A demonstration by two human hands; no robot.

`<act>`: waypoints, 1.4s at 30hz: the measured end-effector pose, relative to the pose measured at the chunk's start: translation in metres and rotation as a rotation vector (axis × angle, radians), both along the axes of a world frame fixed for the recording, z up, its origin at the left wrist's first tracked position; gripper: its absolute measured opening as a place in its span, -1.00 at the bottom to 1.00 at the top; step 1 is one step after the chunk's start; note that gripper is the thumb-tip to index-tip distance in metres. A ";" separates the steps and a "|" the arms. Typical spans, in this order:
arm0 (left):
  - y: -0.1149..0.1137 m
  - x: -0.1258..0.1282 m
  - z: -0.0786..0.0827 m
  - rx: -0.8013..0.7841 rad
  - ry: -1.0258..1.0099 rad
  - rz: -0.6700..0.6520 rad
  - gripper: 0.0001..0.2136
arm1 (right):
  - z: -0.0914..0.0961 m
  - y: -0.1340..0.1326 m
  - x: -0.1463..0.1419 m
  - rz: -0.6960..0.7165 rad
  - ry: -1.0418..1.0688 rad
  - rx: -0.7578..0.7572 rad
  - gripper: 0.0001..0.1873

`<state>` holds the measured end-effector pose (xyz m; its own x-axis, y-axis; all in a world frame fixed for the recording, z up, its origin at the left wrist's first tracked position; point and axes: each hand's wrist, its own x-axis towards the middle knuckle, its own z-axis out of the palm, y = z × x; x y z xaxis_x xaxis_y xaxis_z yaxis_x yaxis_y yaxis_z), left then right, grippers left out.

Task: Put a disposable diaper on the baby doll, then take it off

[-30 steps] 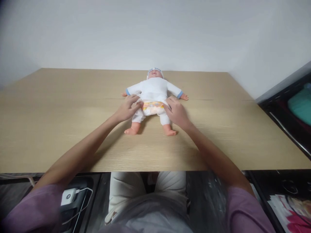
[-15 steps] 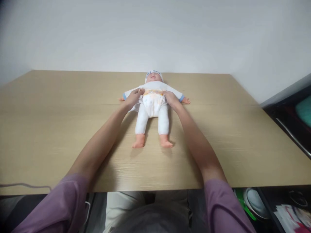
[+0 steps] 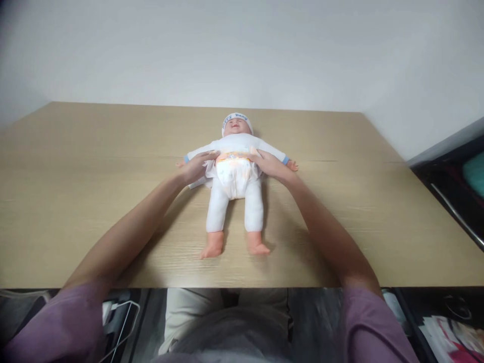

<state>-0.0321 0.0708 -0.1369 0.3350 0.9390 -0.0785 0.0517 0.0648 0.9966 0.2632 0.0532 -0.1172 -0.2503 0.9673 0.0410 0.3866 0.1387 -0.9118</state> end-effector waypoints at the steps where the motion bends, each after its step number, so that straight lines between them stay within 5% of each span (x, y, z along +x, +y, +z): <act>1: -0.004 -0.004 0.004 -0.014 0.010 -0.019 -0.50 | 0.006 -0.007 0.006 0.036 -0.015 -0.023 -0.55; 4: -0.010 -0.013 0.021 -0.015 0.094 0.007 -0.56 | 0.018 -0.018 0.033 0.093 -0.033 -0.087 -0.51; 7: -0.014 -0.009 0.043 0.103 0.251 0.112 -0.61 | 0.015 -0.025 0.059 -0.005 0.001 -0.102 -0.56; 10: -0.029 0.013 0.063 0.408 0.381 0.181 -0.67 | -0.006 -0.040 0.071 -0.173 -0.131 0.002 -0.67; 13: -0.049 0.049 0.072 0.723 0.550 0.116 -0.72 | -0.035 -0.058 0.066 -0.284 -0.364 0.222 -0.76; 17: -0.066 0.089 0.067 0.880 0.877 -0.030 -0.70 | -0.062 -0.066 0.051 -0.353 -0.545 0.399 -0.75; 28: -0.056 0.101 0.055 0.899 1.036 -0.024 -0.59 | -0.059 -0.055 0.040 -0.500 -0.502 0.196 -0.69; 32: -0.051 0.101 0.048 0.889 0.973 -0.033 -0.48 | -0.055 -0.054 0.045 -0.453 -0.408 0.158 -0.63; 38: -0.050 0.099 0.048 0.828 0.921 -0.069 -0.41 | -0.042 -0.055 0.066 -0.311 0.033 0.015 -0.46; 42: -0.052 0.101 0.050 0.803 0.931 -0.066 -0.41 | -0.020 -0.052 0.057 -0.264 0.096 0.019 -0.54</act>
